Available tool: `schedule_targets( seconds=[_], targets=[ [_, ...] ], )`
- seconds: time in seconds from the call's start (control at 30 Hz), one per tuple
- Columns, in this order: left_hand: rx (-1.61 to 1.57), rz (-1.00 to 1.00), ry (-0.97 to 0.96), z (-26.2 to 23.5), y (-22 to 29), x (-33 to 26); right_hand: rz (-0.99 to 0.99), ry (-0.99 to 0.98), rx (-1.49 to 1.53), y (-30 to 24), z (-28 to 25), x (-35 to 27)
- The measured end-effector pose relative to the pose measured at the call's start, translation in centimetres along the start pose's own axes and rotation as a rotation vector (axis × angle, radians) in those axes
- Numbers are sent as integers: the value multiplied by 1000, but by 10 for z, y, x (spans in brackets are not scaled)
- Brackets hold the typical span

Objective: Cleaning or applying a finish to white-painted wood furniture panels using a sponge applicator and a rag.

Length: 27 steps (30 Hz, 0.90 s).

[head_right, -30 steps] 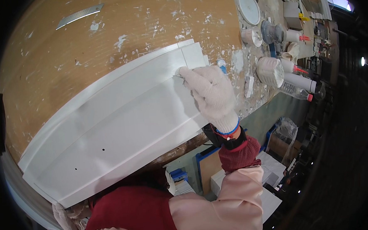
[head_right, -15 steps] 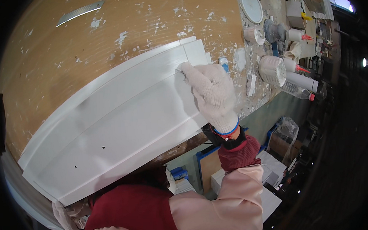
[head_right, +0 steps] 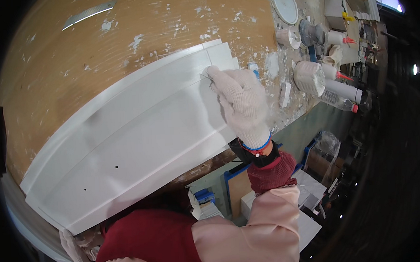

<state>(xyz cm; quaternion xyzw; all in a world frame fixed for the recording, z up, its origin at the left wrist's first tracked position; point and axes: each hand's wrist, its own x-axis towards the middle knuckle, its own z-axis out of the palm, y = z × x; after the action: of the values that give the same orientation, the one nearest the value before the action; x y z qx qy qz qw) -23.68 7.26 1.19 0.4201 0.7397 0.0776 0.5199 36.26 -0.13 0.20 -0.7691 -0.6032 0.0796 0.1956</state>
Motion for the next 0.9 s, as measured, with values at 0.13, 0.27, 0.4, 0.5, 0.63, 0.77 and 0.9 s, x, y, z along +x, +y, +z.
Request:
schedule_targets(
  seconds=[0.13,0.27,0.4,0.5,0.63,0.77,0.9],
  targets=[
    [110,23,-27,-5,-2,2,-63,-15,-2,0,-5,2],
    [-50,-4,-6,3,1,-3,-7,-16,-30,-1,-2,0],
    [79,26,-7,-4,-3,2,-75,-3,-4,2,-5,1],
    [-1,-8,-44,-7,-8,2,-65,-1,55,6,-2,-3],
    [55,7,-11,-11,-10,4,20,16,87,-1,-2,-4],
    [-16,-21,-33,-12,-10,4,-43,-40,7,-2,-7,2],
    [-47,-25,-24,-5,-5,2,36,-14,30,-1,-3,-2]
  ],
)
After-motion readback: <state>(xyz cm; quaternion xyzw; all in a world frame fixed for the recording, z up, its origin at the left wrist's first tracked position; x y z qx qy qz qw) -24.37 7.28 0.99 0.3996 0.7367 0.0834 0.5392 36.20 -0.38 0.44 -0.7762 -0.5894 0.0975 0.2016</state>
